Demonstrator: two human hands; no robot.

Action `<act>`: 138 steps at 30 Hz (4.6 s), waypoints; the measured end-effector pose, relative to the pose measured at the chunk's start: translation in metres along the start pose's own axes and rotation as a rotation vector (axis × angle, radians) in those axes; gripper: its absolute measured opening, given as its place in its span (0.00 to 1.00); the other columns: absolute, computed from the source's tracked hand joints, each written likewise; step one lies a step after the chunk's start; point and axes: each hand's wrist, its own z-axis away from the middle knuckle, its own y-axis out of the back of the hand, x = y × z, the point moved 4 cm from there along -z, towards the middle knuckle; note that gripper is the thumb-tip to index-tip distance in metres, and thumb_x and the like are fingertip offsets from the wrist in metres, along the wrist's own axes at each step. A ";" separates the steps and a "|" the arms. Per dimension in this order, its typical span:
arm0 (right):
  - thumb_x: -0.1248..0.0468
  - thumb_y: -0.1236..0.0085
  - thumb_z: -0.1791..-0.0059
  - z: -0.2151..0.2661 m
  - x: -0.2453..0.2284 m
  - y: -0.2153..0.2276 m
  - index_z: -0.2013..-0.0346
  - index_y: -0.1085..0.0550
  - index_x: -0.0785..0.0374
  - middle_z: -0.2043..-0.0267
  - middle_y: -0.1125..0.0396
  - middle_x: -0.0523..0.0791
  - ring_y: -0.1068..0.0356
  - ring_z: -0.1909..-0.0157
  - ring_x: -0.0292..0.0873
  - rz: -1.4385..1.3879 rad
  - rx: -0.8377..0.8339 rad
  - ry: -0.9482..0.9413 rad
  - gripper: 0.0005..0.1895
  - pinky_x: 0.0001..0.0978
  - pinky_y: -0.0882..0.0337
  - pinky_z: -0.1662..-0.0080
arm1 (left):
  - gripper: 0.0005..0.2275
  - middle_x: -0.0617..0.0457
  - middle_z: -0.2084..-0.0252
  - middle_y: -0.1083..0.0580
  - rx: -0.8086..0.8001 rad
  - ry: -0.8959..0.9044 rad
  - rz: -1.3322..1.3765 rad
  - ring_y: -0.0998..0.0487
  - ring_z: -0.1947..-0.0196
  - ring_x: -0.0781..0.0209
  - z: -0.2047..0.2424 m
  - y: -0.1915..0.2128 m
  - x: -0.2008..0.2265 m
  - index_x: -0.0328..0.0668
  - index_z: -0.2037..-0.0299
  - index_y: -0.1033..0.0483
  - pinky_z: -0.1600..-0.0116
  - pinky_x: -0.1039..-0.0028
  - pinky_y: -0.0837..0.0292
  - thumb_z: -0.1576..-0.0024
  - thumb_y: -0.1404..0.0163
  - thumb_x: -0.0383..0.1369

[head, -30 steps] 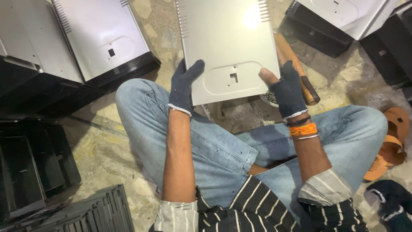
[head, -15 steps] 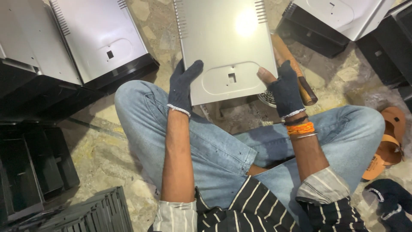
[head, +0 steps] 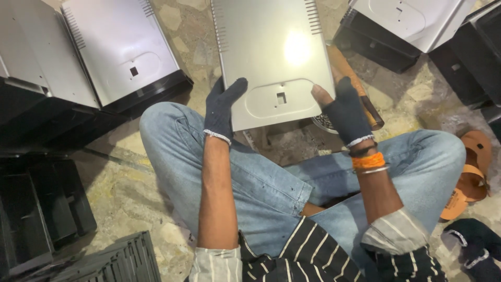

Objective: The person sits on the floor and hammers metal cabinet cover panels with a wooden mallet to flatten or shape them, holding each panel on their lap and turning it over between strikes. They set finished panels onto a stack beside them and pick up the next panel to continue.

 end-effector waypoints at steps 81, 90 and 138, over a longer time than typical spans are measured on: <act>0.52 0.37 0.49 0.060 -0.154 -0.033 0.64 0.32 0.67 0.79 0.34 0.47 0.33 0.80 0.43 0.909 -0.011 -0.135 0.20 0.34 0.33 0.75 | 0.15 0.50 0.62 0.20 -0.085 -0.201 0.060 0.23 0.66 0.63 0.010 -0.002 0.008 0.30 0.55 0.20 0.59 0.72 0.26 0.50 0.36 0.31; 0.57 0.39 0.49 0.059 -0.138 -0.047 0.62 0.32 0.70 0.74 0.33 0.52 0.30 0.74 0.49 0.792 0.008 -0.223 0.18 0.40 0.31 0.70 | 0.15 0.52 0.62 0.21 -0.049 -0.100 0.089 0.22 0.66 0.62 0.012 0.000 0.013 0.32 0.55 0.21 0.60 0.72 0.26 0.51 0.36 0.30; 0.56 0.43 0.53 -0.067 0.119 0.089 0.52 0.23 0.63 0.53 0.28 0.60 0.30 0.50 0.66 1.054 -0.176 -0.025 0.19 0.53 0.30 0.50 | 0.19 0.51 0.57 0.21 -0.002 -0.112 0.009 0.22 0.60 0.63 0.004 0.002 0.001 0.31 0.48 0.21 0.54 0.73 0.26 0.48 0.37 0.31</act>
